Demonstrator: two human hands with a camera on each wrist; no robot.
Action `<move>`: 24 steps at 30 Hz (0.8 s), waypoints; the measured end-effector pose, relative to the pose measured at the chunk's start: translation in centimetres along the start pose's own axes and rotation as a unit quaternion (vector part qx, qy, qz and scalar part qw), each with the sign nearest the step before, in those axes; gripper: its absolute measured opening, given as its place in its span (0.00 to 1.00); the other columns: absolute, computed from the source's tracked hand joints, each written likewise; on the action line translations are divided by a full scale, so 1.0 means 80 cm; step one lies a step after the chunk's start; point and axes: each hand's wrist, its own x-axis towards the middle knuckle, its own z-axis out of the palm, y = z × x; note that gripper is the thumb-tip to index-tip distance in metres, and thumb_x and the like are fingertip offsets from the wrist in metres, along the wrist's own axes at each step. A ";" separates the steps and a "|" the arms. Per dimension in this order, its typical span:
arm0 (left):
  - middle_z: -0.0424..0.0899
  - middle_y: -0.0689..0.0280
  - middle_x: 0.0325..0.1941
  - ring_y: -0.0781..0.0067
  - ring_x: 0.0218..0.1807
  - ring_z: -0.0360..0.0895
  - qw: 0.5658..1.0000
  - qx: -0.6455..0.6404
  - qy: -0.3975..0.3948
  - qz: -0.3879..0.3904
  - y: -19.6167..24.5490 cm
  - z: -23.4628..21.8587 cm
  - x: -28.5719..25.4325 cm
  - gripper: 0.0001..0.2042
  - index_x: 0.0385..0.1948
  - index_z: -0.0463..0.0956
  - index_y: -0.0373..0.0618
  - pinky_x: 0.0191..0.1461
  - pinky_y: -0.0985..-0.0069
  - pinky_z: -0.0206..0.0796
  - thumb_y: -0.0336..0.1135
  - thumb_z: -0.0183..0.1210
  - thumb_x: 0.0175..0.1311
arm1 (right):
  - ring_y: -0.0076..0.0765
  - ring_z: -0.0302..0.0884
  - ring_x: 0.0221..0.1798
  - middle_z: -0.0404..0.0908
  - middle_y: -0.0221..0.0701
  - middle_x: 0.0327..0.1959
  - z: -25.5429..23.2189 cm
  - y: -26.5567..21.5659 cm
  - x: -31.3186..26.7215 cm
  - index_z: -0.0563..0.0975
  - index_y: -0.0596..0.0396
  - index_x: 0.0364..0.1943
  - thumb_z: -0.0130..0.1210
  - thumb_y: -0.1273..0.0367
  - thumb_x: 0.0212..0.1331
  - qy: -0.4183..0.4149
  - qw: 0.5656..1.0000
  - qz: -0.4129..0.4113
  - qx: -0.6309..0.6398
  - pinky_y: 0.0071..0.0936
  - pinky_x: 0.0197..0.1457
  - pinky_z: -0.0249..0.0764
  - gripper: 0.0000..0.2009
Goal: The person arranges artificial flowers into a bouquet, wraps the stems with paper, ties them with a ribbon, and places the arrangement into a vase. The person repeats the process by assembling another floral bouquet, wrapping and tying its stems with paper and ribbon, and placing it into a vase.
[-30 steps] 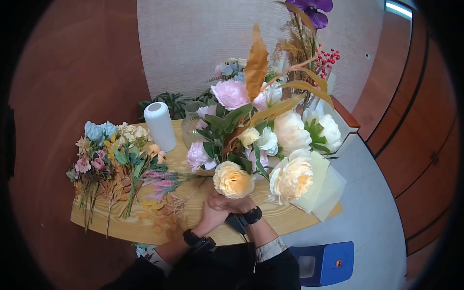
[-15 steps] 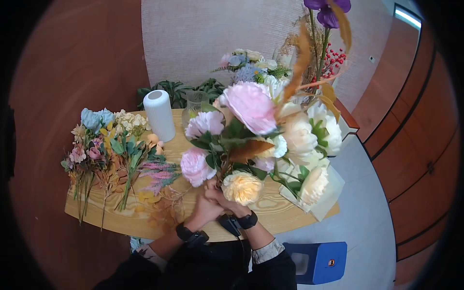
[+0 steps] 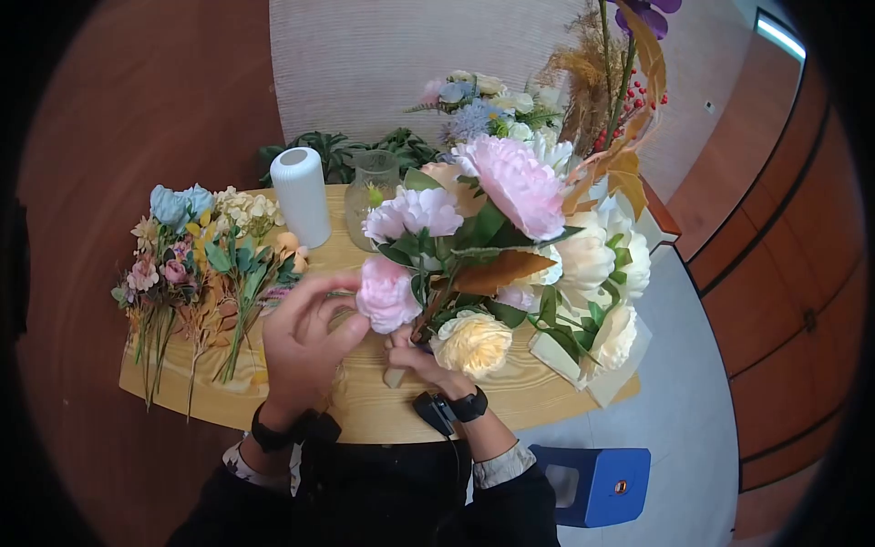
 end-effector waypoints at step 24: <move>0.77 0.67 0.34 0.69 0.33 0.75 0.858 0.368 -0.114 0.341 0.014 0.031 -0.008 0.17 0.34 0.77 0.46 0.34 0.74 0.67 0.28 0.58 0.34 | 0.21 0.65 0.31 0.71 0.23 0.29 0.040 -0.053 -0.080 0.72 0.51 0.30 0.56 0.73 0.47 0.067 0.990 -0.064 -0.109 0.22 0.32 0.62 0.07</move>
